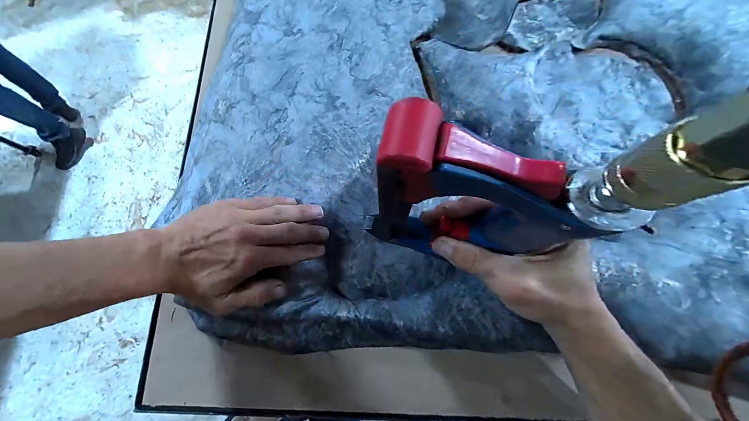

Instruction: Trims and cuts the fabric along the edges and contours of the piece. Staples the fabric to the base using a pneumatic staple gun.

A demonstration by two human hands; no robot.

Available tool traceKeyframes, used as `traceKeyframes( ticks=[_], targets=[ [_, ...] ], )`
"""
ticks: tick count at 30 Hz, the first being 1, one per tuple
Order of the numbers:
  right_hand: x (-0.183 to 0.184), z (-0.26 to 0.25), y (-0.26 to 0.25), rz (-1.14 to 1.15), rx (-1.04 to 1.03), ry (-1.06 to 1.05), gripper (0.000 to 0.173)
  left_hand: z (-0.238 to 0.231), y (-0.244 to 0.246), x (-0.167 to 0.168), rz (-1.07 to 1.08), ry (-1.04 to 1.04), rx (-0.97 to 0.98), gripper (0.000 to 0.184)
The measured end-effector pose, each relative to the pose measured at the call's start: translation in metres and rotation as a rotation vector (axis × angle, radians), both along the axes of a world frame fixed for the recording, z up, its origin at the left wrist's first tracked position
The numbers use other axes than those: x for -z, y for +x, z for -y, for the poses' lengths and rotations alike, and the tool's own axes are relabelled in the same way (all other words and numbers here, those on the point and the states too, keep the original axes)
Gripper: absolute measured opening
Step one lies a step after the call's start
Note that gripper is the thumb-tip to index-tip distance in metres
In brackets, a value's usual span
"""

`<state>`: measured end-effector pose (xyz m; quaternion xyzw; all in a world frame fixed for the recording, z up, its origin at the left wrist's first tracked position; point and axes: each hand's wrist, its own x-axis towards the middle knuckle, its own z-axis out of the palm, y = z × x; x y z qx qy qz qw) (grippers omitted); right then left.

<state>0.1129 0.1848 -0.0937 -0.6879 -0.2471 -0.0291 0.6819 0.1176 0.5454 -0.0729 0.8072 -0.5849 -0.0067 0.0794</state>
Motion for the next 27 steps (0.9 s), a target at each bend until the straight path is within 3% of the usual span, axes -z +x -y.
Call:
traceKeyframes(
  ticks=[2, 5, 11, 27],
  targets=[
    [0.001, 0.0, 0.002, 0.021, -0.01, -0.017, 0.034, 0.008, 0.007, -0.007, 0.047, 0.169, 0.019, 0.065],
    [0.003, 0.002, 0.002, 0.052, -0.039, -0.019, 0.034, 0.015, 0.023, -0.014, 0.029, 0.24, 0.075, 0.066],
    [-0.013, -0.007, 0.0, 0.076, -0.091, -0.069, 0.034, 0.017, 0.05, -0.006, -0.049, 0.15, 0.117, 0.072],
    [-0.01, -0.044, -0.017, -0.039, -0.055, -0.109, 0.033, 0.017, 0.045, 0.0, -0.013, -0.029, 0.045, 0.073]
  ],
)
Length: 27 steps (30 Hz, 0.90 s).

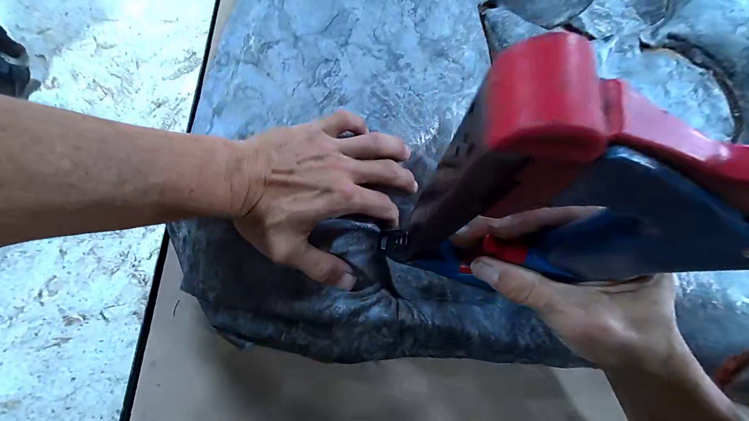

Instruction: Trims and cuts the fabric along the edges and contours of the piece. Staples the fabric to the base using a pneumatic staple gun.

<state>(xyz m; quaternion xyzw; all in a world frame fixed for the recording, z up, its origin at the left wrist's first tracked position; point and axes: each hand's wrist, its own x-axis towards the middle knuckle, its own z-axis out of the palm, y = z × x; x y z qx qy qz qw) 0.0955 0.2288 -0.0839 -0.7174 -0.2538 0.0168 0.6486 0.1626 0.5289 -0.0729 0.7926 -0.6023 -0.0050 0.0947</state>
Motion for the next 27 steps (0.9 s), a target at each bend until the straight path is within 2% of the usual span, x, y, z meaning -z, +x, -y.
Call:
traceKeyframes(
  ticks=[5, 9, 14, 18, 20, 23, 27],
  targets=[
    [-0.003, -0.001, 0.003, 0.053, -0.012, -0.023, 0.039, 0.001, -0.001, 0.003, 0.036, -0.02, -0.006, 0.074],
    [0.001, 0.0, 0.003, 0.037, -0.019, -0.011, 0.036, 0.001, 0.0, 0.004, 0.023, -0.025, -0.002, 0.074],
    [-0.001, 0.001, -0.005, 0.064, 0.067, -0.033, 0.04, -0.002, -0.001, -0.001, -0.04, -0.063, -0.008, 0.069],
    [-0.002, -0.002, -0.01, 0.107, 0.127, -0.069, 0.044, 0.002, 0.03, -0.021, 0.006, 0.082, 0.153, 0.063],
    [-0.003, -0.004, -0.012, 0.122, 0.154, -0.12, 0.043, 0.004, 0.045, -0.012, 0.05, 0.062, 0.19, 0.067],
    [-0.002, -0.003, -0.011, 0.135, 0.155, -0.156, 0.036, 0.007, 0.053, 0.008, 0.012, -0.014, 0.138, 0.071],
    [-0.002, -0.005, -0.006, 0.084, 0.085, -0.089, 0.039, 0.007, 0.045, -0.001, -0.024, 0.01, 0.123, 0.065]
  ],
)
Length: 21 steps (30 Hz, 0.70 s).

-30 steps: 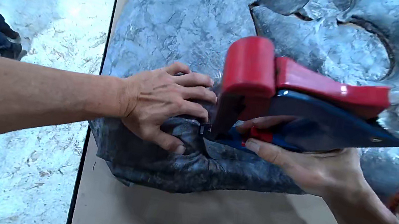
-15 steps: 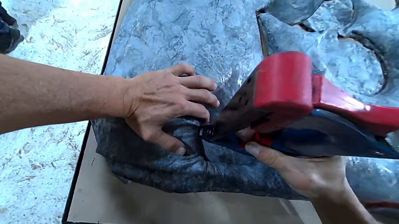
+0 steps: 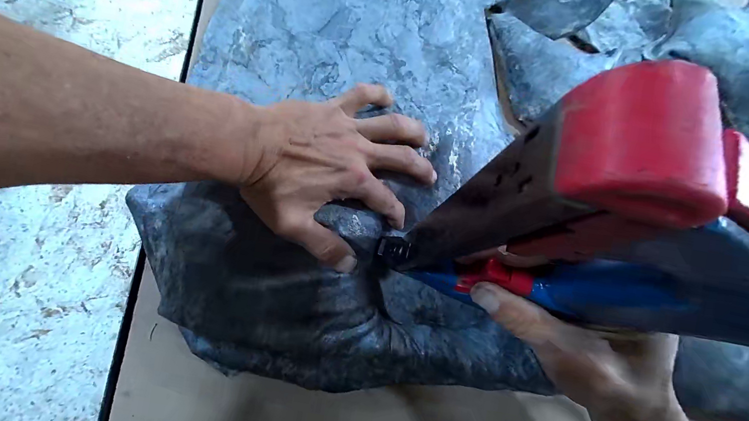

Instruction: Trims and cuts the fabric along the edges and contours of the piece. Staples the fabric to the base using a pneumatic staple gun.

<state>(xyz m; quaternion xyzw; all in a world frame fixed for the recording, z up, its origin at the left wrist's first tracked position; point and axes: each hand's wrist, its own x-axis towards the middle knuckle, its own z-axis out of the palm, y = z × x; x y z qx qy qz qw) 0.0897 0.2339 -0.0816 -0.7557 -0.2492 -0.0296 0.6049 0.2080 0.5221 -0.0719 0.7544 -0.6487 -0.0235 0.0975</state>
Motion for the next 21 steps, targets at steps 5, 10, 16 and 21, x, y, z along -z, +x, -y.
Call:
traceKeyframes(
  ticks=[5, 10, 16, 21],
  targets=[
    [0.003, -0.002, 0.002, -0.038, 0.015, 0.008, 0.032, -0.001, 0.0, 0.003, -0.007, -0.04, 0.006, 0.064],
    [-0.013, 0.015, 0.001, -0.086, 0.094, 0.068, 0.035, -0.001, 0.003, 0.009, 0.021, -0.082, -0.003, 0.078],
    [-0.014, 0.02, -0.011, -0.019, 0.21, 0.099, 0.034, -0.016, 0.004, 0.017, -0.013, -0.317, 0.105, 0.05],
    [-0.02, -0.001, -0.029, -0.106, 0.374, 0.026, 0.035, -0.012, 0.022, 0.006, 0.004, -0.114, 0.272, 0.054]
  ],
)
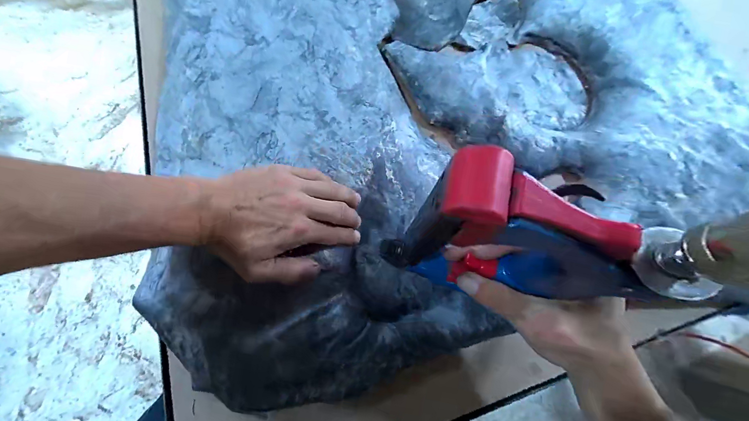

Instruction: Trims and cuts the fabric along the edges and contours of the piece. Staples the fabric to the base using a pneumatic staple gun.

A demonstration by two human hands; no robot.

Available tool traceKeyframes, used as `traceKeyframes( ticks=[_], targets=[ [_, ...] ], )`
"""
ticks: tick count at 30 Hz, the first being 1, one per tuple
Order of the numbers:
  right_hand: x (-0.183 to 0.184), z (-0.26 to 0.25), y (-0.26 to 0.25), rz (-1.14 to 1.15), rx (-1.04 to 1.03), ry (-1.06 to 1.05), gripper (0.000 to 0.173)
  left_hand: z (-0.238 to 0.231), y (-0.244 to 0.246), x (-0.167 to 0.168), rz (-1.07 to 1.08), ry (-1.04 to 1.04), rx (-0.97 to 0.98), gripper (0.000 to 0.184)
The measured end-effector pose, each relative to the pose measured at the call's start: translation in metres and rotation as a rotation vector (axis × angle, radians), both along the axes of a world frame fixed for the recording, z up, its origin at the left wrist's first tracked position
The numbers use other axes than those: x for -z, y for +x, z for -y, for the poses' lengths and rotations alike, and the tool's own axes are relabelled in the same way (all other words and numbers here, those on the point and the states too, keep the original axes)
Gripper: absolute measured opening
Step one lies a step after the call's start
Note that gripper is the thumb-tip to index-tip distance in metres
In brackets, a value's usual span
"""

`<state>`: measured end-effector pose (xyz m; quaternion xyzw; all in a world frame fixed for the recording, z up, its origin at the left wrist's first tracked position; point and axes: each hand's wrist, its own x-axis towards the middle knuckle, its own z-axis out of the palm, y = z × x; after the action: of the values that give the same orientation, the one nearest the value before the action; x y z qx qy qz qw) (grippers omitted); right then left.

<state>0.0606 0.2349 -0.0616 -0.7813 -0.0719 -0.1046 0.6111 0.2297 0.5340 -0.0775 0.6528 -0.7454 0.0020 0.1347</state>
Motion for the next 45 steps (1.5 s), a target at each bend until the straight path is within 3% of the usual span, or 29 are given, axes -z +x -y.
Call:
traceKeyframes(
  ticks=[4, 12, 17, 21, 27, 30, 36, 45],
  targets=[
    [0.0, -0.005, -0.01, -0.051, 0.135, -0.166, 0.034, 0.005, 0.013, -0.01, 0.083, 0.101, 0.023, 0.062],
    [0.008, -0.005, -0.006, -0.06, 0.081, -0.211, 0.034, 0.024, 0.03, -0.005, -0.022, 0.164, 0.036, 0.062],
    [0.009, -0.015, 0.007, -0.045, 0.065, -0.14, 0.038, 0.028, 0.031, -0.001, -0.085, 0.148, 0.008, 0.059],
    [0.016, -0.014, 0.02, 0.055, -0.107, 0.006, 0.039, 0.026, 0.029, 0.002, -0.084, 0.109, 0.005, 0.06],
    [0.021, -0.007, 0.024, 0.098, -0.176, -0.034, 0.038, 0.026, 0.027, 0.001, -0.069, 0.088, -0.004, 0.06],
    [0.022, -0.007, 0.031, 0.079, -0.245, 0.054, 0.034, 0.024, 0.024, -0.003, -0.05, 0.077, -0.013, 0.057],
    [0.023, -0.006, 0.03, 0.128, -0.175, 0.033, 0.041, 0.022, 0.02, -0.004, -0.031, 0.084, -0.129, 0.06],
    [0.023, 0.001, 0.037, 0.09, -0.236, 0.06, 0.031, 0.024, 0.021, -0.002, -0.026, 0.11, -0.145, 0.061]
  ],
)
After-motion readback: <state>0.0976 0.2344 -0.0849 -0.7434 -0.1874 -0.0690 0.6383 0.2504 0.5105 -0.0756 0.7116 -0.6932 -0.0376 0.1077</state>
